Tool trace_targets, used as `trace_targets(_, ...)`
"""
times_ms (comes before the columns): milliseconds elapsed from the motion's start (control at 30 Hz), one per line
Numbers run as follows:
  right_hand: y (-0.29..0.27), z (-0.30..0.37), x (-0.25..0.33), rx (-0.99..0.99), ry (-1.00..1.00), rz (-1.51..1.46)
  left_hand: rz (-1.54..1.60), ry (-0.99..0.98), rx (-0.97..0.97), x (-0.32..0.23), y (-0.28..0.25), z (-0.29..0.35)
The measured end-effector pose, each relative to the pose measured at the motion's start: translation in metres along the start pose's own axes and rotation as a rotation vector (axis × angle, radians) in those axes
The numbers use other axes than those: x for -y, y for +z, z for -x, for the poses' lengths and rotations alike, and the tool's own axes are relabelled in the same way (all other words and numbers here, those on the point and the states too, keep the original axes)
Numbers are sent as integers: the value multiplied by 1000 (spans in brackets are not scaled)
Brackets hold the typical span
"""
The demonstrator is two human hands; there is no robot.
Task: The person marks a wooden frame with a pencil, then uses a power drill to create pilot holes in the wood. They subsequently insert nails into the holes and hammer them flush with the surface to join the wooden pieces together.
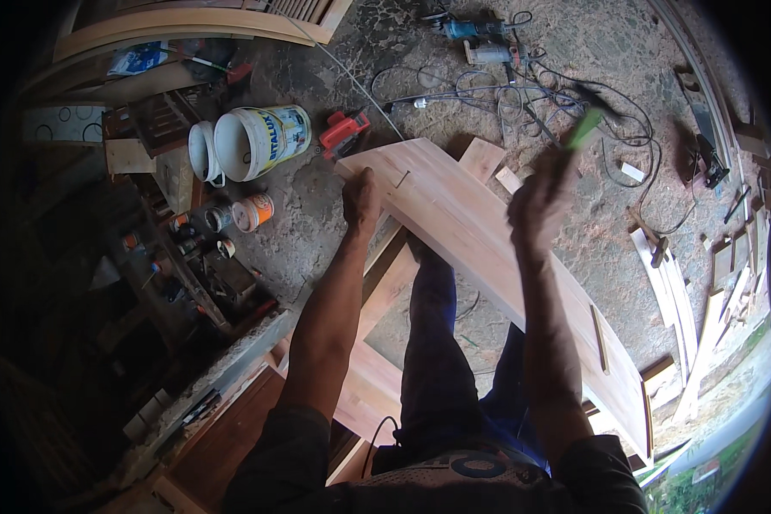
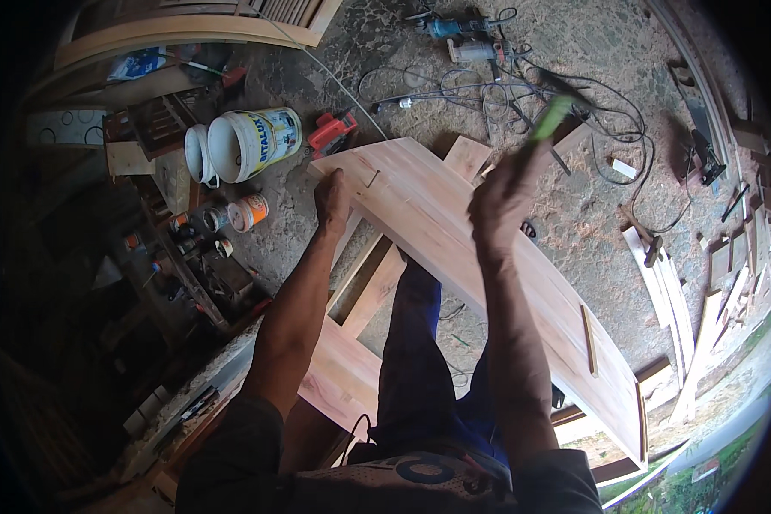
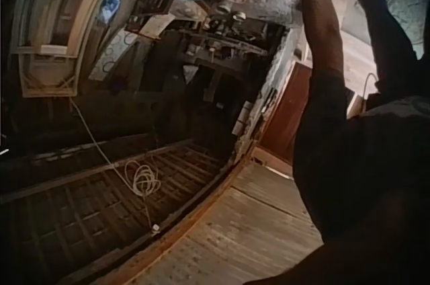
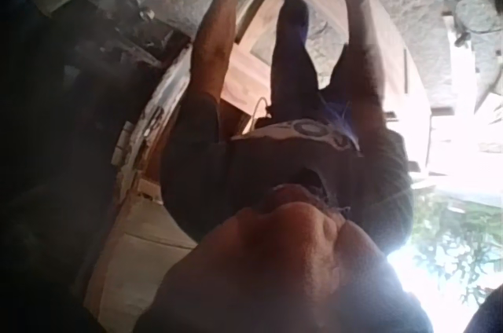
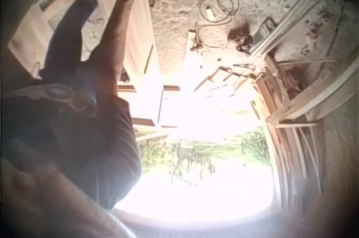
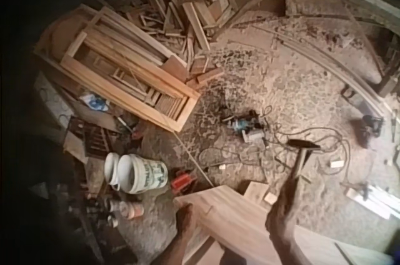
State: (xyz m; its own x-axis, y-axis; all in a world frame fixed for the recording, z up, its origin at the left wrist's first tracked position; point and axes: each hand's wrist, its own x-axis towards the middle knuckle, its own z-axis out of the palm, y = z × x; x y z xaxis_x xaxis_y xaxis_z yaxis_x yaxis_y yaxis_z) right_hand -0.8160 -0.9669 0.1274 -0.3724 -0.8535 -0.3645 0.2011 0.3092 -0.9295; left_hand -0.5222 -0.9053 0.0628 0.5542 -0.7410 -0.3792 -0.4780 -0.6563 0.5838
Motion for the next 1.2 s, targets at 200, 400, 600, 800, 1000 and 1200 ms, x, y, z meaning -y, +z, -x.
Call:
trace_targets(200,-7,-16,34,601,304,181,-85,-9,-50,23,-7,0)
trace_targets(400,-3,2,18,73,64,-69,-32,-55,-26,-1,-5,-8)
trace_targets(600,-22,-25,36,439,282,16,-86,1,-66,3,-11,1)
trace_targets(800,-9,33,-16,322,34,90,-91,-12,-21,15,-5,-2)
trace_targets(1000,-31,-44,68,360,-5,25,-264,97,-15,11,-6,4)
trace_targets(1200,-36,20,-19,253,-136,376,-274,212,-32,20,0,14)
